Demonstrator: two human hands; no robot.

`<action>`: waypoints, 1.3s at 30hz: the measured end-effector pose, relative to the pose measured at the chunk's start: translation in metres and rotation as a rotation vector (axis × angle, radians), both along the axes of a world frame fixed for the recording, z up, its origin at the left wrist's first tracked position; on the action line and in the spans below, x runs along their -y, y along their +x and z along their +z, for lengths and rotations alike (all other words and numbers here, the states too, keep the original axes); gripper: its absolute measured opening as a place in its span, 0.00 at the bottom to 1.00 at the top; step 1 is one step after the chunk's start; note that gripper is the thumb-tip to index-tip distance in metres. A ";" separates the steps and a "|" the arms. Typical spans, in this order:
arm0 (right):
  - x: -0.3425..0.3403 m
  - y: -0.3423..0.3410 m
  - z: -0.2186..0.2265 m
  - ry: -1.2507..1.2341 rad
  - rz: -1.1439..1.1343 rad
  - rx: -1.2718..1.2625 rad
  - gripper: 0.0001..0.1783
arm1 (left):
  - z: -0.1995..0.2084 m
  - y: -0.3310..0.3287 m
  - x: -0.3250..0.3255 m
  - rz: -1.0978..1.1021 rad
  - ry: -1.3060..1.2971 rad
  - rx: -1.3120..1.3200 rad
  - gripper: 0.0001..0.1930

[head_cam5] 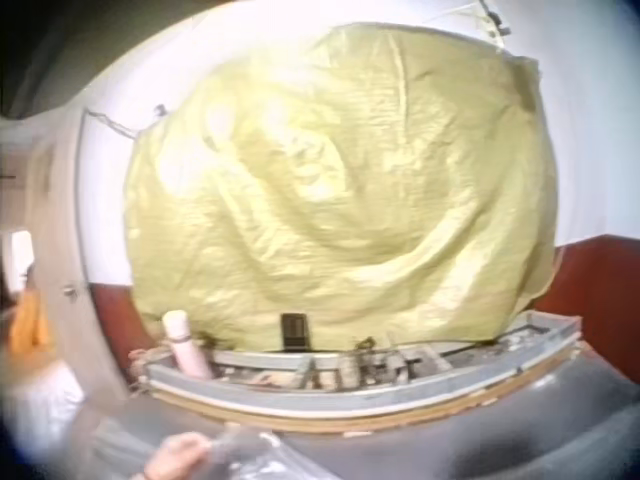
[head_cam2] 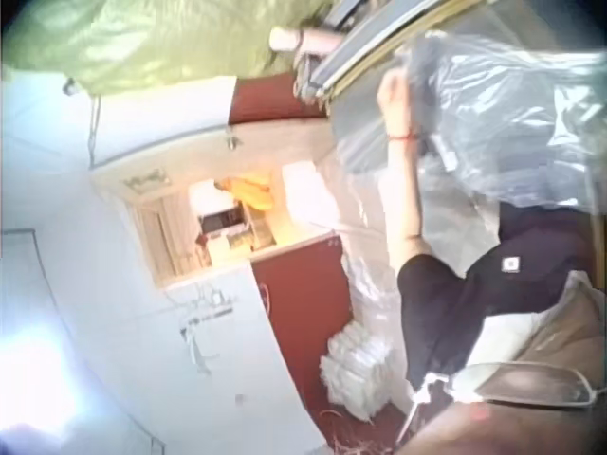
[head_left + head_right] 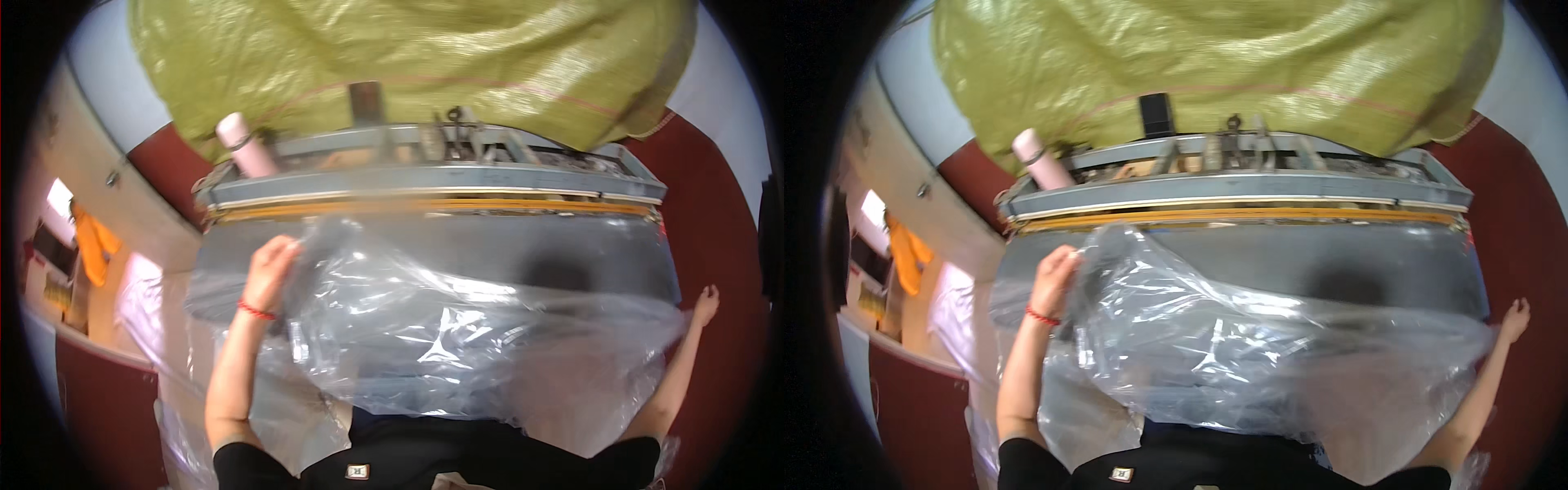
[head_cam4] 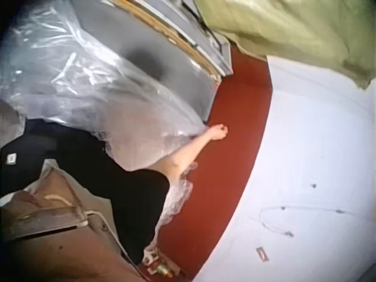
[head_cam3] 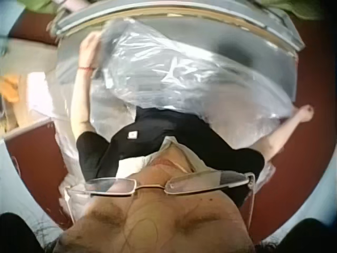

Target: Operating a heat sealing machine to seal or package plastic bags.

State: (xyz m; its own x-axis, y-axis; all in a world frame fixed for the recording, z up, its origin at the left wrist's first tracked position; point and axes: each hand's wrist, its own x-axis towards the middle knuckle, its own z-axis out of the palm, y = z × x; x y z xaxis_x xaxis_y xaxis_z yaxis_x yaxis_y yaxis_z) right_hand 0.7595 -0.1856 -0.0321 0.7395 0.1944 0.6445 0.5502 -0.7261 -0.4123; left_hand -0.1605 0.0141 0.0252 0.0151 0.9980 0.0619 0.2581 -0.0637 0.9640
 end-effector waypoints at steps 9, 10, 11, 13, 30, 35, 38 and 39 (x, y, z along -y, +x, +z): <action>-0.181 -0.513 0.106 -0.093 1.680 -0.295 0.18 | 0.035 0.038 0.054 -0.239 -0.028 0.226 0.06; -0.186 -0.547 0.106 -0.073 1.915 -0.250 0.21 | 0.039 0.040 0.056 -0.249 -0.022 0.228 0.06; -0.192 -0.579 0.102 -0.023 2.046 -0.146 0.23 | 0.044 0.040 0.057 -0.288 -0.009 0.236 0.05; -0.193 -0.638 0.103 0.095 2.279 -0.218 0.20 | 0.049 0.036 0.062 -0.315 0.000 0.241 0.05; -0.164 -0.710 0.065 -0.124 2.123 -1.485 0.11 | 0.040 0.059 0.068 0.171 0.986 -0.868 0.14; -0.224 -0.635 0.026 0.431 1.604 -1.110 0.09 | -0.019 0.022 0.060 0.259 0.864 -1.052 0.20; -0.256 -0.494 0.002 0.833 1.146 -1.417 0.09 | -0.078 -0.069 0.089 0.311 0.704 -1.190 0.16; -0.277 -0.384 -0.042 0.863 1.185 -1.253 0.10 | -0.083 -0.076 0.098 0.261 0.704 -1.144 0.16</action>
